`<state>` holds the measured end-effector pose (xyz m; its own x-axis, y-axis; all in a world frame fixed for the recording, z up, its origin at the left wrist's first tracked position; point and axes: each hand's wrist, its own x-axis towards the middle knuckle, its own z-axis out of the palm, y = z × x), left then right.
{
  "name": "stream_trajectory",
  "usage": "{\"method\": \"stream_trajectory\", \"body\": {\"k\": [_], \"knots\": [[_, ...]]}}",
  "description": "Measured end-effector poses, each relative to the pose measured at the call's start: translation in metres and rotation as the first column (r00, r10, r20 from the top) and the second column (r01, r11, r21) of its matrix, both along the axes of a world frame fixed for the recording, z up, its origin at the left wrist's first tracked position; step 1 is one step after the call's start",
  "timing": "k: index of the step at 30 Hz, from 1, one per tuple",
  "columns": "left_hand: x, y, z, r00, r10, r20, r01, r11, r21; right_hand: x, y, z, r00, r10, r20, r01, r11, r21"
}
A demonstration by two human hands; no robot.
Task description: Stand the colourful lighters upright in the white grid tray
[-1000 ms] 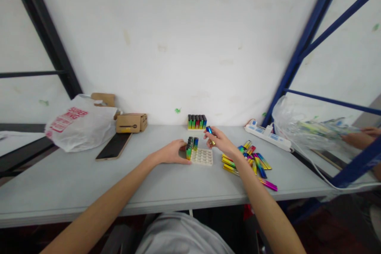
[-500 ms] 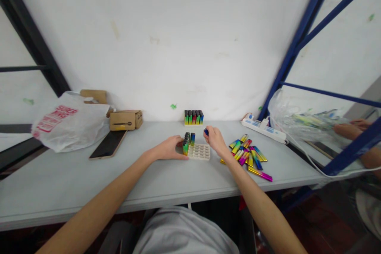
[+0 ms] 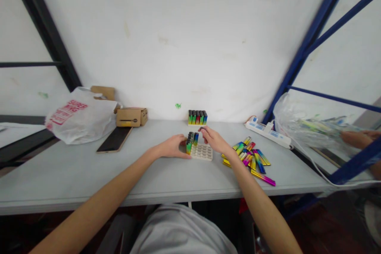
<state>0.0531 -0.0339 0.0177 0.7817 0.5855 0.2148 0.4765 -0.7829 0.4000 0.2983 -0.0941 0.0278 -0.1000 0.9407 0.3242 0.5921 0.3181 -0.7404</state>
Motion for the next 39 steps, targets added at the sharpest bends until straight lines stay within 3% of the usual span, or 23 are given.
{"method": "stream_trajectory", "body": {"k": [4, 9, 13, 17, 23, 30, 33, 37, 39], "knots": [[0.0, 0.002, -0.003, 1.0, 0.0, -0.026, 0.0, 1.0, 0.01, 0.006, 0.001, 0.003, 0.982, 0.132, 0.136, -0.141, 0.988, 0.062], [-0.001, 0.003, -0.005, 1.0, -0.002, -0.004, 0.002, 1.0, 0.004, 0.01, -0.003, 0.015, 0.969, 0.004, 0.247, -0.059, 0.975, 0.215], [-0.001, 0.002, -0.004, 1.0, 0.013, 0.005, -0.013, 1.0, -0.005, 0.005, -0.01, 0.021, 0.982, 0.052, 0.183, -0.074, 0.99, 0.117], [-0.001, 0.0, -0.002, 1.0, 0.02, -0.005, -0.02, 1.0, -0.019, -0.003, -0.011, 0.017, 0.984, 0.124, 0.126, -0.129, 0.991, 0.033], [-0.001, 0.001, -0.003, 1.0, 0.004, -0.005, -0.004, 1.0, -0.022, 0.0, -0.008, 0.011, 0.972, 0.19, 0.14, -0.189, 0.982, -0.015], [-0.001, 0.0, -0.001, 1.0, 0.022, -0.001, -0.022, 0.999, -0.036, 0.007, -0.011, 0.024, 0.924, 0.272, 0.269, -0.281, 0.96, -0.003], [-0.001, 0.001, -0.001, 1.0, 0.023, -0.004, -0.023, 0.999, -0.032, 0.002, -0.008, 0.022, 0.899, 0.195, 0.393, -0.224, 0.974, 0.028], [-0.002, 0.002, -0.001, 1.0, 0.024, -0.011, -0.024, 1.0, -0.017, -0.013, -0.003, 0.008, 0.83, -0.078, 0.552, 0.033, 0.995, 0.092], [-0.002, 0.002, -0.001, 1.0, 0.024, -0.018, -0.024, 1.0, -0.012, -0.018, -0.003, 0.0, 0.79, -0.103, 0.605, 0.084, 0.995, 0.06]]}}
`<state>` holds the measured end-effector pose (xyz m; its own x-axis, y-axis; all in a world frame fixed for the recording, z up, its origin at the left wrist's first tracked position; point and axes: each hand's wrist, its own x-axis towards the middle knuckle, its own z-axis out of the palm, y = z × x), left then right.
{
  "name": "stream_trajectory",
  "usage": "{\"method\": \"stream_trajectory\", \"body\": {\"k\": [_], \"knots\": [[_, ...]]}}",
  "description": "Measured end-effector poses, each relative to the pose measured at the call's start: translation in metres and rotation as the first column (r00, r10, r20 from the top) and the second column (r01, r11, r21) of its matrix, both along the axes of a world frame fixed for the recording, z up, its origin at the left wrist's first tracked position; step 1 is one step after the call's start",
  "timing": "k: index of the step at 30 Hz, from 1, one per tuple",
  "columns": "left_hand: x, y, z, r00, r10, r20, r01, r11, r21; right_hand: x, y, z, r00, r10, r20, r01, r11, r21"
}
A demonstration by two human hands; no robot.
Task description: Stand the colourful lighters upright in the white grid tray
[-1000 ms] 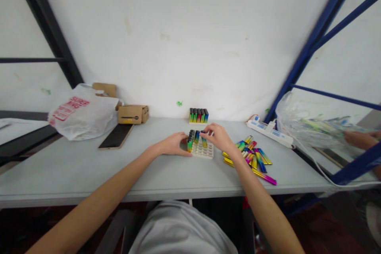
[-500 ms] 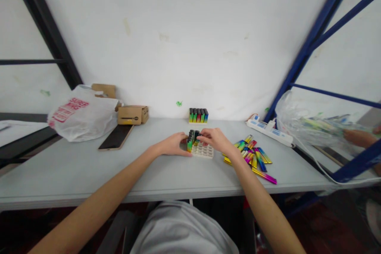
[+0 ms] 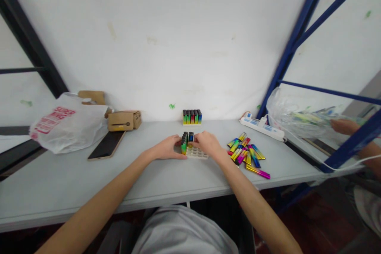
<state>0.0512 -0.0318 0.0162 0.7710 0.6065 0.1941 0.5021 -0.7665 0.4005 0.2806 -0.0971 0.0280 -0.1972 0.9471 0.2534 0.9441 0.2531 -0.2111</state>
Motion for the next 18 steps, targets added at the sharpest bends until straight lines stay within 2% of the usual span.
{"method": "stream_trajectory", "body": {"k": [3, 5, 7, 10, 12, 15, 18], "knots": [[0.0, 0.0, 0.0, 1.0, -0.009, -0.01, 0.009, 1.0, -0.003, 0.004, 0.0, -0.002, 0.994, 0.097, -0.041, -0.1, 0.991, -0.088], [-0.001, 0.001, 0.001, 1.0, -0.013, -0.014, 0.013, 1.0, -0.014, 0.018, 0.0, 0.003, 0.98, 0.156, -0.126, -0.168, 0.981, -0.092], [-0.001, 0.001, 0.001, 1.0, -0.012, -0.019, 0.011, 1.0, -0.016, 0.04, -0.001, 0.011, 0.969, 0.151, -0.197, -0.167, 0.984, -0.064], [0.0, 0.001, 0.001, 1.0, -0.012, -0.029, 0.012, 1.0, -0.008, 0.085, -0.006, 0.023, 0.968, 0.046, -0.246, -0.066, 0.995, -0.072], [0.0, 0.002, 0.0, 1.0, -0.012, -0.029, 0.012, 1.0, 0.0, 0.117, -0.013, 0.027, 0.975, -0.087, -0.203, 0.056, 0.987, -0.153], [0.0, 0.003, -0.001, 1.0, -0.016, -0.015, 0.016, 1.0, 0.007, 0.154, -0.024, 0.028, 0.962, -0.263, -0.072, 0.226, 0.919, -0.323], [0.0, 0.002, 0.0, 1.0, -0.019, -0.001, 0.019, 1.0, -0.002, 0.176, -0.032, 0.029, 0.935, -0.345, -0.083, 0.289, 0.876, -0.386]]}}
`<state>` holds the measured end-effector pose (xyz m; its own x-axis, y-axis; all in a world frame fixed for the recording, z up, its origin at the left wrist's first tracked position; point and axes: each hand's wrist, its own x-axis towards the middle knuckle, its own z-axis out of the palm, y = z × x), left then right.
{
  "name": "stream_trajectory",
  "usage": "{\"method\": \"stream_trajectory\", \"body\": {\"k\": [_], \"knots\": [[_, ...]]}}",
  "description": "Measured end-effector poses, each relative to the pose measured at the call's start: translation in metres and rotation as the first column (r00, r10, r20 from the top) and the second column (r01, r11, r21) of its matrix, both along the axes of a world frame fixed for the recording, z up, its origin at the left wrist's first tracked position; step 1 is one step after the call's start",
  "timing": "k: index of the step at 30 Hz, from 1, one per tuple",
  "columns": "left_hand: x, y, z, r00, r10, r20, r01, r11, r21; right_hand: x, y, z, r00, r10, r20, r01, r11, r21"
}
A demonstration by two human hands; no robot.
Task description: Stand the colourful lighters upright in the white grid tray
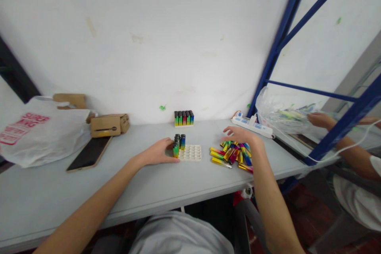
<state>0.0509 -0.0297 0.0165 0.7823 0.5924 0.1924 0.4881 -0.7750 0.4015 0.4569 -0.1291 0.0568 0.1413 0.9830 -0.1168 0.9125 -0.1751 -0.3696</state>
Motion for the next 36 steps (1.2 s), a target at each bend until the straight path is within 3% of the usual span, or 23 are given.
{"method": "stream_trajectory", "body": {"k": [4, 9, 18, 21, 24, 28, 31, 33, 36], "knots": [[0.0, -0.002, 0.002, 1.0, 0.008, 0.0, -0.008, 1.0, -0.003, 0.024, -0.007, 0.0, 0.997, -0.079, -0.017, 0.08, 0.997, 0.021], [0.0, -0.002, 0.001, 1.0, 0.01, 0.008, -0.01, 1.0, -0.016, 0.05, -0.004, -0.014, 0.971, -0.188, 0.147, 0.171, 0.978, 0.12], [0.0, -0.001, 0.0, 1.0, 0.014, 0.011, -0.014, 1.0, -0.011, 0.032, 0.027, -0.046, 0.978, -0.139, 0.158, 0.115, 0.981, 0.157], [0.0, -0.001, 0.0, 1.0, 0.013, 0.015, -0.012, 1.0, -0.007, 0.034, 0.029, -0.049, 0.983, -0.151, 0.105, 0.118, 0.956, 0.268], [0.0, -0.001, 0.0, 1.0, 0.015, 0.013, -0.015, 1.0, -0.007, 0.039, 0.03, -0.049, 0.989, -0.146, 0.013, 0.125, 0.89, 0.439], [0.0, -0.001, -0.001, 1.0, 0.008, 0.014, -0.008, 1.0, -0.005, 0.038, 0.032, -0.044, 0.961, -0.017, -0.277, 0.207, 0.708, 0.676], [0.0, -0.002, -0.001, 1.0, 0.008, 0.017, -0.008, 1.0, -0.008, 0.029, 0.031, -0.035, 0.843, 0.113, -0.526, 0.372, 0.584, 0.721], [0.0, -0.002, -0.001, 1.0, 0.003, 0.01, -0.003, 1.0, -0.013, 0.021, 0.028, -0.026, 0.791, 0.134, -0.597, 0.426, 0.58, 0.695], [0.0, -0.002, -0.001, 1.0, 0.002, 0.011, -0.002, 1.0, -0.025, 0.009, 0.017, -0.008, 0.785, 0.154, -0.6, 0.361, 0.673, 0.646]]}}
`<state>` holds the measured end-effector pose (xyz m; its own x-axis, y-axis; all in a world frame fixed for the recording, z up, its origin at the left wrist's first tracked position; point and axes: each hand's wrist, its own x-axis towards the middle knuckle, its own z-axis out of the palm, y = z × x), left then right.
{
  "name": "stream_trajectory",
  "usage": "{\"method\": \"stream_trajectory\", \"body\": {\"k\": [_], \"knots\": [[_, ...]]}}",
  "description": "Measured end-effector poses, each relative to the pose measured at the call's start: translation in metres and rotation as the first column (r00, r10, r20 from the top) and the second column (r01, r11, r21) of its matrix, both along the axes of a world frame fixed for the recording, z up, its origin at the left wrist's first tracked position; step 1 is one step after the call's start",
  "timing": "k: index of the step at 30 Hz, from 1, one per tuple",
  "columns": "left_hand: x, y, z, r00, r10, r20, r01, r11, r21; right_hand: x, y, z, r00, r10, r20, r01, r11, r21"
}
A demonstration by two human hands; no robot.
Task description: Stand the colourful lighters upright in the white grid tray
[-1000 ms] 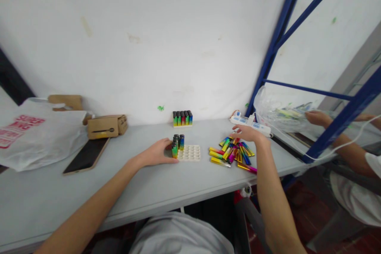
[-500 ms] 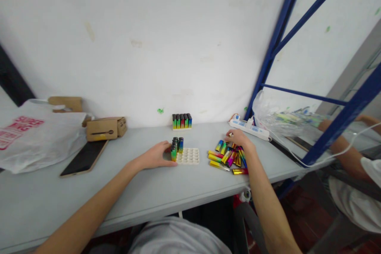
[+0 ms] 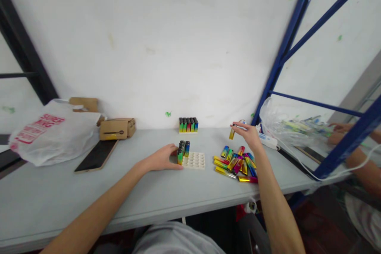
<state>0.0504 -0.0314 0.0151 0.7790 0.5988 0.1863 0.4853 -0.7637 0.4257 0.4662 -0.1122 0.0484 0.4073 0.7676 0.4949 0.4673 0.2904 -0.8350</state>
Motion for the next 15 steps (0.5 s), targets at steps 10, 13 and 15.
{"method": "stream_trajectory", "body": {"k": [10, 13, 15], "knots": [[0.0, 0.0, -0.001, 1.0, 0.001, 0.01, -0.001, 1.0, 0.006, -0.069, -0.019, 0.028, 0.852, 0.523, -0.036, -0.52, 0.835, -0.179], [0.0, -0.001, 0.0, 1.0, 0.002, 0.01, -0.002, 1.0, 0.002, -0.103, -0.001, 0.012, 0.824, 0.566, 0.029, -0.556, 0.818, -0.149], [0.001, -0.002, 0.001, 1.0, -0.002, 0.012, 0.002, 1.0, -0.003, -0.124, 0.011, 0.0, 0.803, 0.595, 0.044, -0.58, 0.795, -0.179]]}}
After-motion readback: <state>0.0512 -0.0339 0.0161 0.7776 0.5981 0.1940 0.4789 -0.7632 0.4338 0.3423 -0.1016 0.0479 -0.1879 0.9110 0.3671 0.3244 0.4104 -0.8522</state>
